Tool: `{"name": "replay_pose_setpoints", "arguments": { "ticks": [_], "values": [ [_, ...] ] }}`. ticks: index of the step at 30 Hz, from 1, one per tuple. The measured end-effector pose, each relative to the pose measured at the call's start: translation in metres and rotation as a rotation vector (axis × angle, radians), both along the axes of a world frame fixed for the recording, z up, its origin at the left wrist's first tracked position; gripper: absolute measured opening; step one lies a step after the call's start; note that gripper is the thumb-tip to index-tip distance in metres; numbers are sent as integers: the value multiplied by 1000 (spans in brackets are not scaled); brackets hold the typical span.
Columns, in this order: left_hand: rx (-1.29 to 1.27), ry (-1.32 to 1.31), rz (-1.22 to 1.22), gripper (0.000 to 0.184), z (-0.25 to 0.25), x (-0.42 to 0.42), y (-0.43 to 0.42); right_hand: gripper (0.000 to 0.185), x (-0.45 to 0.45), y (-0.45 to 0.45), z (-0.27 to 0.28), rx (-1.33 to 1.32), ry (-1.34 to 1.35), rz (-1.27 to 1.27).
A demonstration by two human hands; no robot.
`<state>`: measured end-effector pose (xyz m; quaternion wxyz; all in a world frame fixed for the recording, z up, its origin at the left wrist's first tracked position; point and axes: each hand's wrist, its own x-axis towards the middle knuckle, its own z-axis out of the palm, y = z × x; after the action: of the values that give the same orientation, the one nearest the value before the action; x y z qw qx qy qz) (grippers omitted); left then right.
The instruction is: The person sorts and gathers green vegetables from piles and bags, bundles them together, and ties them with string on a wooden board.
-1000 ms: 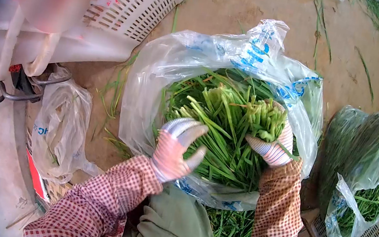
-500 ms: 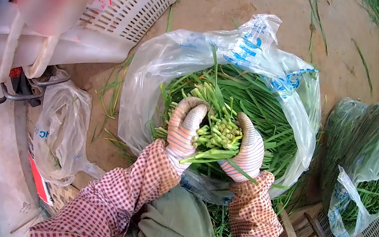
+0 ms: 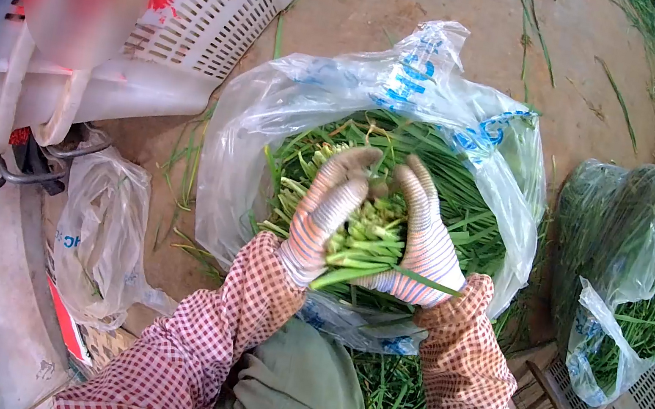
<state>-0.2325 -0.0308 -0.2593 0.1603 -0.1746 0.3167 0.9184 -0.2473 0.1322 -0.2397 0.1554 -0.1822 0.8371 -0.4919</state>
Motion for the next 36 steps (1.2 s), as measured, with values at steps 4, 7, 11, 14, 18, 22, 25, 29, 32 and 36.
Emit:
{"name": "replay_pose_setpoints", "arguments": {
  "ticks": [4, 7, 11, 14, 18, 22, 25, 29, 32, 36],
  "values": [
    [-365, 188, 75, 35, 5, 4, 14, 95, 11, -12, -5, -157, 18, -41],
    [-949, 591, 132, 47, -2, 1, 13, 92, 34, -9, -12, -197, -92, -131],
    [-734, 669, -29, 72, 3, -8, 23, 103, 15, 4, 13, -149, -10, 90],
    [-553, 586, -188, 87, 21, -6, 26, 104, 6, 5, 18, -248, -165, 83],
    [-900, 754, -144, 98, 18, -16, 42, 98, 18, 2, 11, -593, -532, -190],
    [-527, 520, -48, 96, 17, -28, 50, 64, 20, 11, 8, -234, -185, -169],
    [-48, 136, 57, 78, 5, -36, 47, 48, 21, 10, 6, -94, 6, -206],
    [-556, 308, -238, 53, -100, -2, 32, 42, 21, 27, 4, -229, -105, -270],
    [-1235, 599, -490, 41, -112, -5, 33, 47, 22, 47, 7, -373, -169, -342],
    [-1791, 789, -829, 46, -93, -2, 50, 49, 21, 77, 22, -577, -127, -363]
  ]
}}
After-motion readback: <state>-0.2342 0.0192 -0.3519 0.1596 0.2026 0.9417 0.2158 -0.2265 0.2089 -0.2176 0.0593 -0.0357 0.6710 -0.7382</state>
